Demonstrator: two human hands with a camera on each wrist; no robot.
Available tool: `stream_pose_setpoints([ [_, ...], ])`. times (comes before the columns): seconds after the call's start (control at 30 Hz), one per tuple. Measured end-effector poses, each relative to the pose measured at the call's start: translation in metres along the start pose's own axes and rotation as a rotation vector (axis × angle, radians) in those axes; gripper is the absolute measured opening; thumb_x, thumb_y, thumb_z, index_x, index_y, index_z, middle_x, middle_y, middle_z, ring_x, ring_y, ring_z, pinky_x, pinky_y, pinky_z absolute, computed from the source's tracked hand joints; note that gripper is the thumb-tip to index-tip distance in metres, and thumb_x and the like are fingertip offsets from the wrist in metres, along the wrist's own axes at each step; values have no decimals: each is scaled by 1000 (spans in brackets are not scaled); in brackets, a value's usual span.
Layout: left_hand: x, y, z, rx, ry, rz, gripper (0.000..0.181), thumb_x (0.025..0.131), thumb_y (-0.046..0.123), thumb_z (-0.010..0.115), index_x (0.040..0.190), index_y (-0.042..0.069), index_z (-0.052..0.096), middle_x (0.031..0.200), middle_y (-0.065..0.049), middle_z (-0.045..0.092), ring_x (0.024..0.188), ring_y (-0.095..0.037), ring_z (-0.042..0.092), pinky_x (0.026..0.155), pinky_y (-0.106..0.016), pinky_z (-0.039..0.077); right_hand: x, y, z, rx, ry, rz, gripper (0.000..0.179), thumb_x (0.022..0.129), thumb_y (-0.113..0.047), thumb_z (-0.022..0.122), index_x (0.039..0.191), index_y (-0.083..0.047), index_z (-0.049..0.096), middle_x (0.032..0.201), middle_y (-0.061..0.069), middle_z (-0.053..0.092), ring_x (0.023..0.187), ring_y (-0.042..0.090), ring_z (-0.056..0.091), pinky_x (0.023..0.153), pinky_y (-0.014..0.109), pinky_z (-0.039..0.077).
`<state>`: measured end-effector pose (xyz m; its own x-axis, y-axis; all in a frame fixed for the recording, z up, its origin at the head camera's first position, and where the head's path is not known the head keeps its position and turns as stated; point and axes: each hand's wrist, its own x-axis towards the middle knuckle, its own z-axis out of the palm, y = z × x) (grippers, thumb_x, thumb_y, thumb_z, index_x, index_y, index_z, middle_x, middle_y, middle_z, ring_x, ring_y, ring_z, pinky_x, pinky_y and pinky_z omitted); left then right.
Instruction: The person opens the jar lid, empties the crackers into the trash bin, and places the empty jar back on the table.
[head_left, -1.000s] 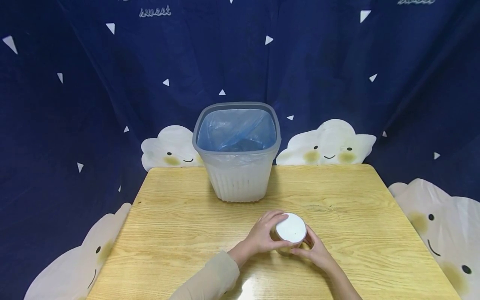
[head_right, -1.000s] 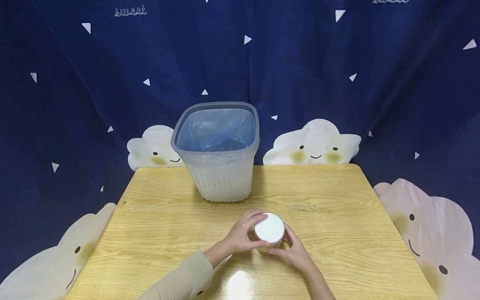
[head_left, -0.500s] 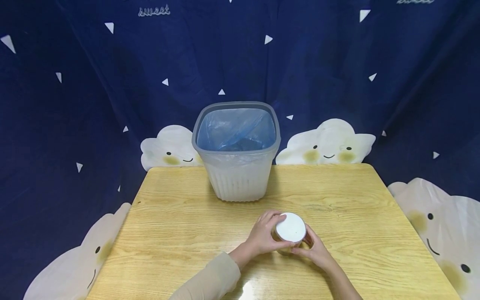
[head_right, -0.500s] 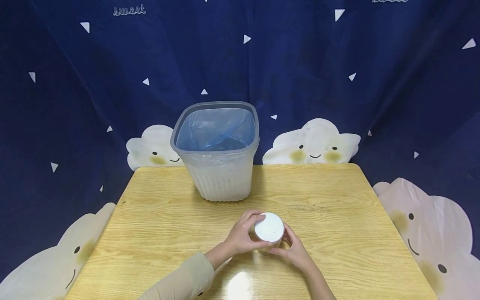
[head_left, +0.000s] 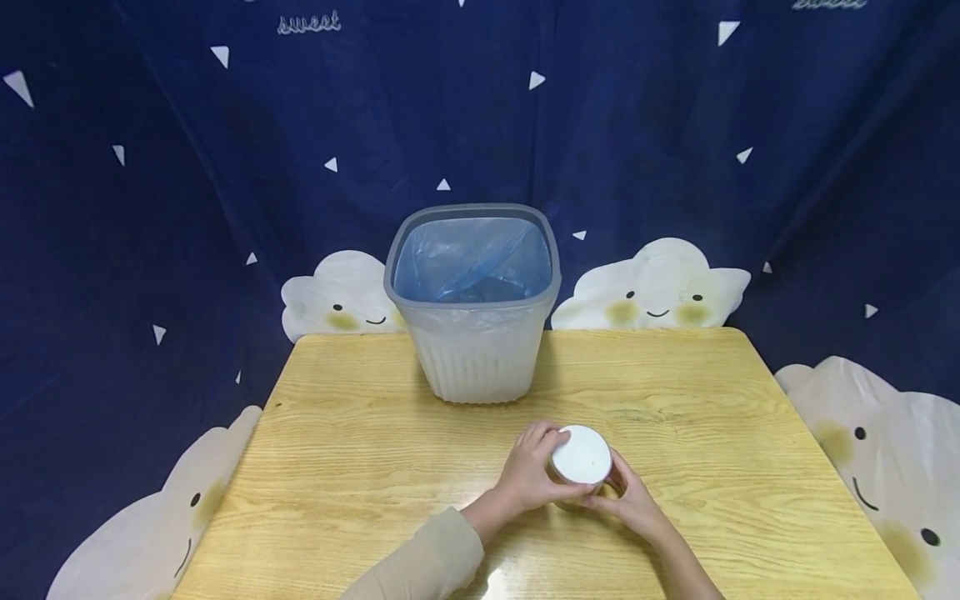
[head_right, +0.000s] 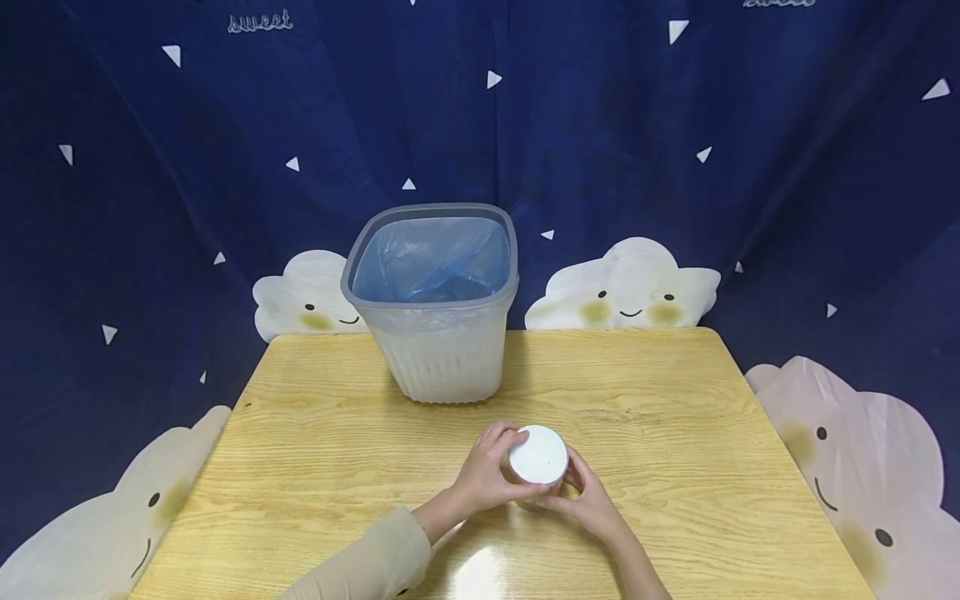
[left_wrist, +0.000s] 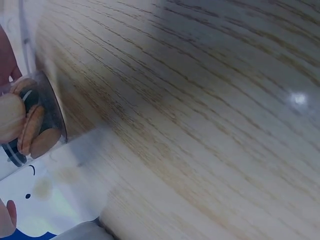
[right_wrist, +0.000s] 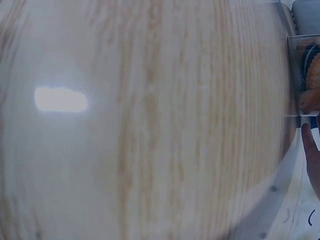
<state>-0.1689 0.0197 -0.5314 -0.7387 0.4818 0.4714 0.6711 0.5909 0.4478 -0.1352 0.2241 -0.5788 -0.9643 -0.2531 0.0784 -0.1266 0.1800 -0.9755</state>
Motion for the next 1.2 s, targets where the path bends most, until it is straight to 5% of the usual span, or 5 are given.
stream_pose_setpoints([
  [0.27,-1,0,-3,47,-15,25,73,64,58,73,119,14,55,118,-2,50,110,-16,48,91,-32,42,-1,2,0,-10,6,-8,82,74,-6,73,142,-5,26,138,23,37,114,-4,40,97,62,27],
  [0.57,4,-8,-13,187,-66,188,75,66,62,68,124,19,52,131,-3,47,121,-20,42,98,-40,38,0,3,0,-16,8,-13,85,73,-6,74,143,-9,27,136,15,41,114,-1,44,98,51,32],
  [0.73,13,-15,-21,182,-176,286,76,69,60,67,132,22,47,142,-2,37,129,-22,35,102,-41,33,0,4,0,-9,-3,-26,85,72,-6,75,143,-10,27,135,8,42,115,-3,43,97,58,29],
  [1.0,28,-20,-31,111,-337,328,70,73,58,65,134,29,46,146,1,32,133,-21,29,107,-39,25,1,5,0,-23,-11,-42,85,73,-5,74,143,-9,26,136,11,40,115,-4,42,97,59,30],
  [1.2,39,-18,-35,102,-421,355,76,72,58,65,138,29,40,148,2,29,135,-21,25,108,-40,23,1,5,-1,-23,-8,-29,85,73,-6,74,143,-9,26,135,15,41,115,-1,44,98,34,35],
])
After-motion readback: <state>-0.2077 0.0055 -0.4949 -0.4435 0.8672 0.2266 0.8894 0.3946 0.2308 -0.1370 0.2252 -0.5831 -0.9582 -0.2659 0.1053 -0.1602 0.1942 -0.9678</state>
